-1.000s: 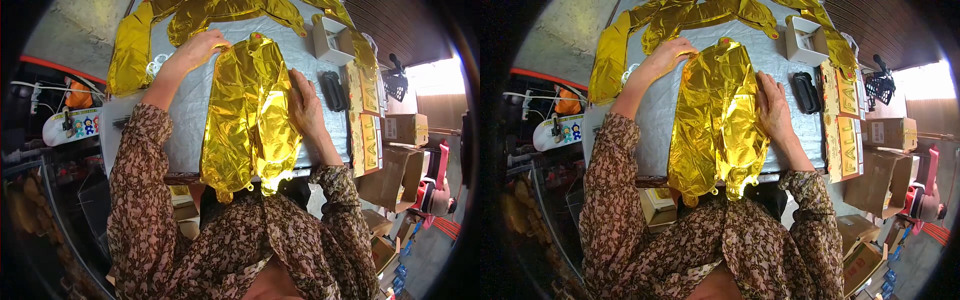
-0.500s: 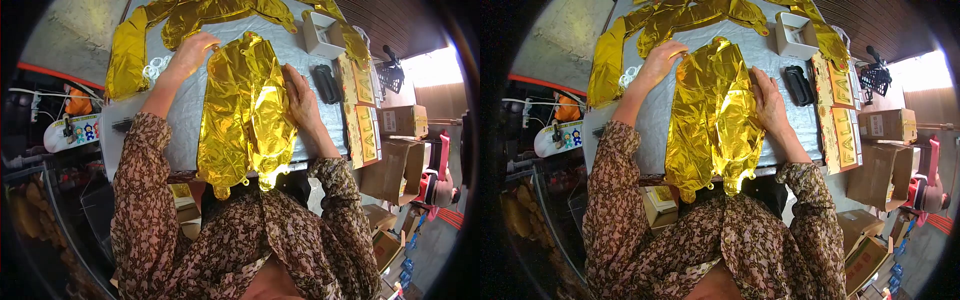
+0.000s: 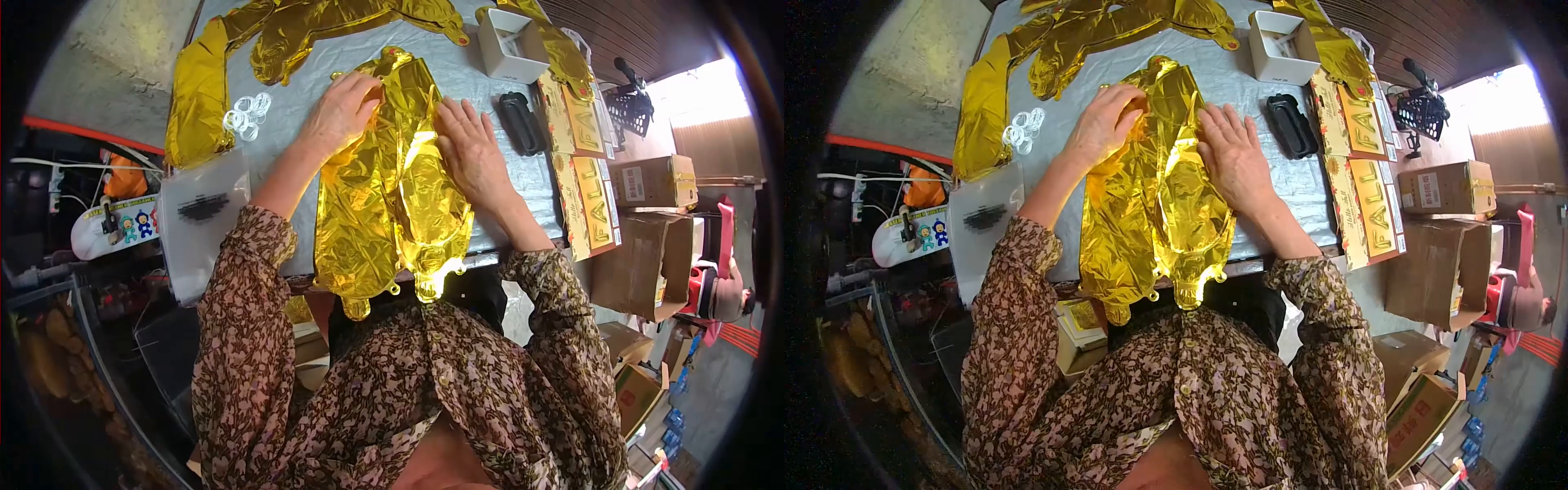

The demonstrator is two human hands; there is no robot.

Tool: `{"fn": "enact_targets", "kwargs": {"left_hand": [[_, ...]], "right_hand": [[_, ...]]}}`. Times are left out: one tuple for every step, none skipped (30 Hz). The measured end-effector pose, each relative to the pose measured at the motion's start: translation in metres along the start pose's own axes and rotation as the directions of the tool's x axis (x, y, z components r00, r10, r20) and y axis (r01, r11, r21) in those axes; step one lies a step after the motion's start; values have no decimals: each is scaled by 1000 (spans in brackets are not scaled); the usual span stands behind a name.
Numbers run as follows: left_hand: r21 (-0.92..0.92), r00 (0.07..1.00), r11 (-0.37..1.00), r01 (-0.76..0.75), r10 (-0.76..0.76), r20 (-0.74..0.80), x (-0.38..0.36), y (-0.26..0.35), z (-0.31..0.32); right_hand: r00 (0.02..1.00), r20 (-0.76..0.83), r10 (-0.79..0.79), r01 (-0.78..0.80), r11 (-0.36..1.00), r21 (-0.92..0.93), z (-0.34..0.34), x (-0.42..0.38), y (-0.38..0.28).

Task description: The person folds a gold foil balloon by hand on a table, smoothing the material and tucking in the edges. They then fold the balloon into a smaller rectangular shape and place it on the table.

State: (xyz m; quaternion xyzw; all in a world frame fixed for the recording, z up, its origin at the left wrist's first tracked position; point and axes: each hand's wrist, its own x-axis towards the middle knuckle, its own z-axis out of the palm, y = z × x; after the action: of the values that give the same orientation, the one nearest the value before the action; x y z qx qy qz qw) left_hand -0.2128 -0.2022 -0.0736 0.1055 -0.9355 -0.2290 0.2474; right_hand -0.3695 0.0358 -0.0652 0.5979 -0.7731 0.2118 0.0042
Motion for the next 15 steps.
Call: {"fn": "enact_targets", "kwargs": {"left_hand": [[15,999,1000,-26,27,-38,0,0,1],[32,996,998,-50,53,-76,-1,0,2],[34,996,998,-49,51,-76,0,-1,2],[30,997,998,-54,56,-60,0,-1,2],[26,997,998,-59,60,-43,0,-2,3],[27,997,998,-60,61,-43,-1,0,2],[23,996,998,-62,63,-56,-1,1,2],[19,996,998,-64,65,-67,-2,2,2],[18,996,998,-64,65,-68,-1,2,3],[15,995,998,-64,65,-70,-1,2,3],[11,995,998,-63,64,-73,-2,3,3],[10,995,998,-62,63,-72,-2,3,3],[13,995,998,-62,63,-78,-2,3,2],[16,995,998,-62,63,-84,-2,3,2],[16,995,998,-61,62,-84,-2,3,2]], "right_hand": [[1000,0,1,-1,1000,1,0,0,-3],[1000,16,-22,22,1000,-11,0,0,-5],[998,33,-46,47,999,-23,0,1,-6],[998,34,-47,48,999,-21,2,1,-7],[997,49,-57,59,997,-42,4,1,-8],[996,63,-67,71,996,-63,6,2,-8],[996,62,-68,72,995,-64,7,3,-9],[995,67,-74,78,995,-55,7,4,-9],[994,72,-80,83,995,-47,8,4,-10],[994,73,-79,83,995,-47,8,4,-11],[994,69,-81,85,995,-55,8,4,-12],[994,65,-84,88,994,-64,9,4,-14],[994,65,-84,88,994,-64,9,5,-14],[995,59,-86,90,994,-67,10,5,-15],[995,53,-89,93,993,-71,10,5,-16]]}}
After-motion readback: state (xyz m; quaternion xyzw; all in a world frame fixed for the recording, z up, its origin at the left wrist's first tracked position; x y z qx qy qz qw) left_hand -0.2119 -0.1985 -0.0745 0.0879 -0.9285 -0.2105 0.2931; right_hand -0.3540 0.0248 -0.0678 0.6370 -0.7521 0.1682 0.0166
